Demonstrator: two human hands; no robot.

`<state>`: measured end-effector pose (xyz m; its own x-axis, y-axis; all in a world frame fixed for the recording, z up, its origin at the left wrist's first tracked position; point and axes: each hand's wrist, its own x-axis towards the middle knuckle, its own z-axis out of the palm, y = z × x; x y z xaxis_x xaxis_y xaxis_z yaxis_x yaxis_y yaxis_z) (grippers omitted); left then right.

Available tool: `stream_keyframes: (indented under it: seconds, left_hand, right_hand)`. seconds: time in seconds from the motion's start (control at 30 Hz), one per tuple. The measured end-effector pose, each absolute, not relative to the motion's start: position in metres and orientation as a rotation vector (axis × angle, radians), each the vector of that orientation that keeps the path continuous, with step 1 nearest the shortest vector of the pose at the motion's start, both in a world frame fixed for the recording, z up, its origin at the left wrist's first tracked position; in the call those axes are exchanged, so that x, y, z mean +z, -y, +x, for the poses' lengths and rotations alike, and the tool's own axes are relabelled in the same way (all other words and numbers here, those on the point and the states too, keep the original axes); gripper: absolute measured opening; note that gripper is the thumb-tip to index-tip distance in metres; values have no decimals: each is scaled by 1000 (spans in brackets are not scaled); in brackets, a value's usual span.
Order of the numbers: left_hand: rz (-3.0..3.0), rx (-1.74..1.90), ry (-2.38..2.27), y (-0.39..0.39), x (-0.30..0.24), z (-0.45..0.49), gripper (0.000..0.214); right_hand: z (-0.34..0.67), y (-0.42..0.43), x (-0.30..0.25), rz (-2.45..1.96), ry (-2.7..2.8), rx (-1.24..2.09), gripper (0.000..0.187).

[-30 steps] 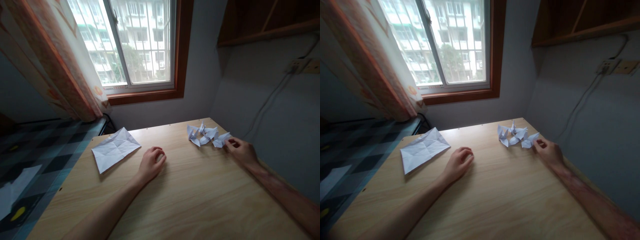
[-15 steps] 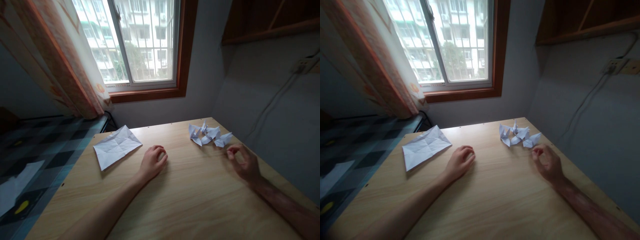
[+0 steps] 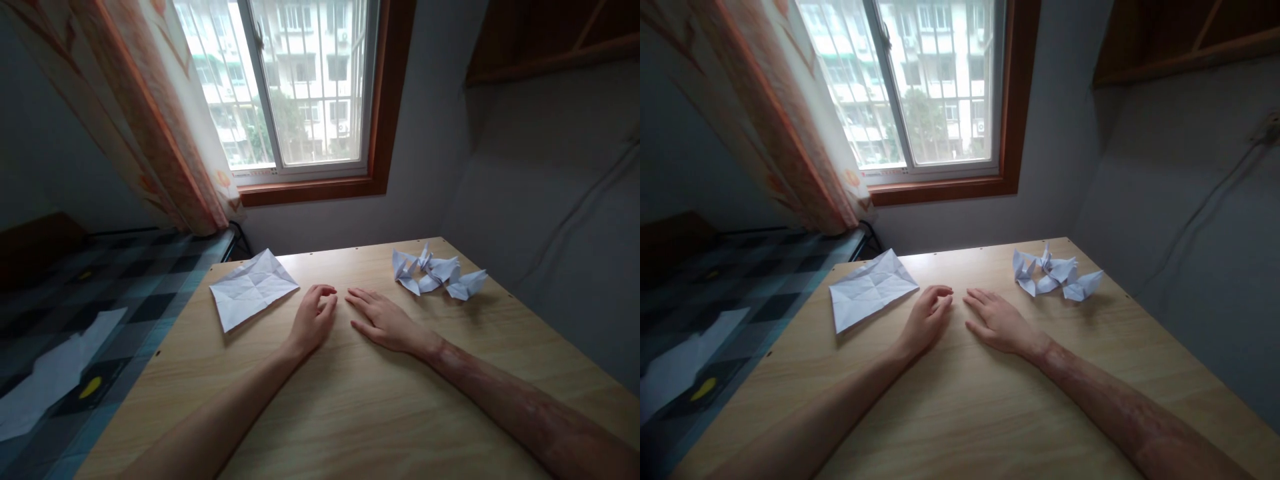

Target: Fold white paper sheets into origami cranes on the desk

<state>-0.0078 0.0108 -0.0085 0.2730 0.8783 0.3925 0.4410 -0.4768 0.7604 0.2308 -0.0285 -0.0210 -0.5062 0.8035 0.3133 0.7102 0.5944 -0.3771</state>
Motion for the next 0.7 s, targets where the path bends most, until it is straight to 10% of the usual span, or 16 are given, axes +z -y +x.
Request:
stream_keyframes:
  seconds: [0.4,0.7]
  left_hand:
    - [2390,-73,-2066,-63,68,-106,84]
    - [2645,-288,-1438,-33,48,-75,84]
  right_hand:
    - [236,27,-26,-1178,2364,304,61]
    - [237,23,-33,-1175,2099,371,61]
